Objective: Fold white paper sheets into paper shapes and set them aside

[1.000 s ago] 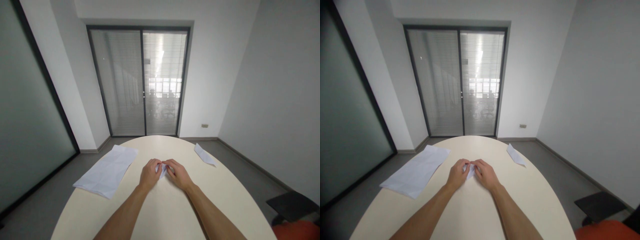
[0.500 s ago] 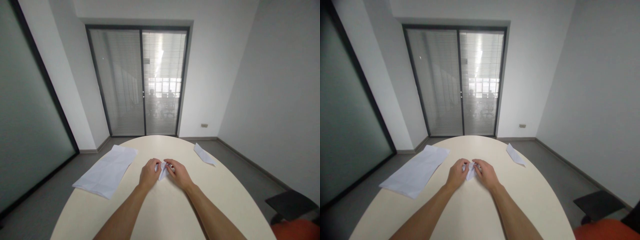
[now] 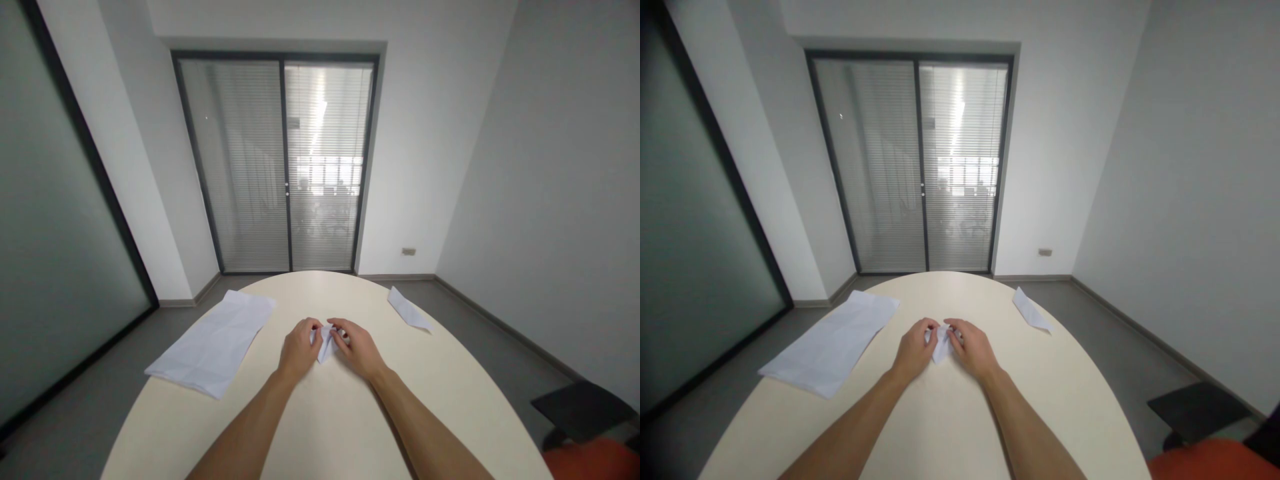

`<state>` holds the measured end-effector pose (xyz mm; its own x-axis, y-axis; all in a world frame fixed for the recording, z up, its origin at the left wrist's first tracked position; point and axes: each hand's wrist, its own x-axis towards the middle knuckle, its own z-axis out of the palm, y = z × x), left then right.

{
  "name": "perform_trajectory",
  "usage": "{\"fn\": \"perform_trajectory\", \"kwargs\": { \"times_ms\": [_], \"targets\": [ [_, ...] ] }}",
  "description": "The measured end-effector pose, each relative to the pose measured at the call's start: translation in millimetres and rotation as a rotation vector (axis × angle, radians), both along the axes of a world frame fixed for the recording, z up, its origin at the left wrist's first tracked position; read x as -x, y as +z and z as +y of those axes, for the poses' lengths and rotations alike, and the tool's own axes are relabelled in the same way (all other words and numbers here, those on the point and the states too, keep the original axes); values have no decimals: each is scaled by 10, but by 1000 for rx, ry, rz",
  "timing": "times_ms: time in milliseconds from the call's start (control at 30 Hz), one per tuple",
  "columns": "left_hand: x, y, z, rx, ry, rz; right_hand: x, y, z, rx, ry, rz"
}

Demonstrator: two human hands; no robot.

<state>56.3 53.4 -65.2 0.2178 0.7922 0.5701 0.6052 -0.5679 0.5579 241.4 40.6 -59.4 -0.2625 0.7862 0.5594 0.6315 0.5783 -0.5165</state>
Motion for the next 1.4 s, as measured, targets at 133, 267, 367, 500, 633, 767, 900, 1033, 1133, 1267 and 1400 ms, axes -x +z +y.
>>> {"fn": "perform_trajectory", "kwargs": {
  "times_ms": [133, 267, 367, 500, 633, 767, 900, 1033, 1133, 1267, 1400],
  "targets": [
    [5, 4, -5, 16, -11, 3, 4, 4, -6, 13, -4, -2],
    [6, -3, -4, 37, -15, 7, 7, 19, -19, 23, -2, -18],
    [5, -16, 2, 46, -16, 4, 3, 27, -27, 26, -1, -23],
    [5, -33, 15, 34, -33, 8, -7, 29, -27, 30, -1, -37],
    [2, -44, 25, 17, -51, 2, -9, 33, -27, 30, -2, -36],
    [-2, -36, 22, 25, -47, 6, -9, 35, -30, 32, 2, -35],
    [1, -20, 9, 24, -51, 7, -8, 34, -35, 36, -4, -36],
    [6, -13, 1, 23, -50, 1, -4, 44, -43, 44, -3, -42],
    [6, -13, 2, 27, -64, 3, -3, 54, -48, 44, -10, -42],
    [3, -11, 7, 22, -70, 2, -6, 61, -52, 46, -19, -43],
    [4, -11, 7, 26, -71, 2, -9, 61, -51, 42, -12, -45]
  ]
}}
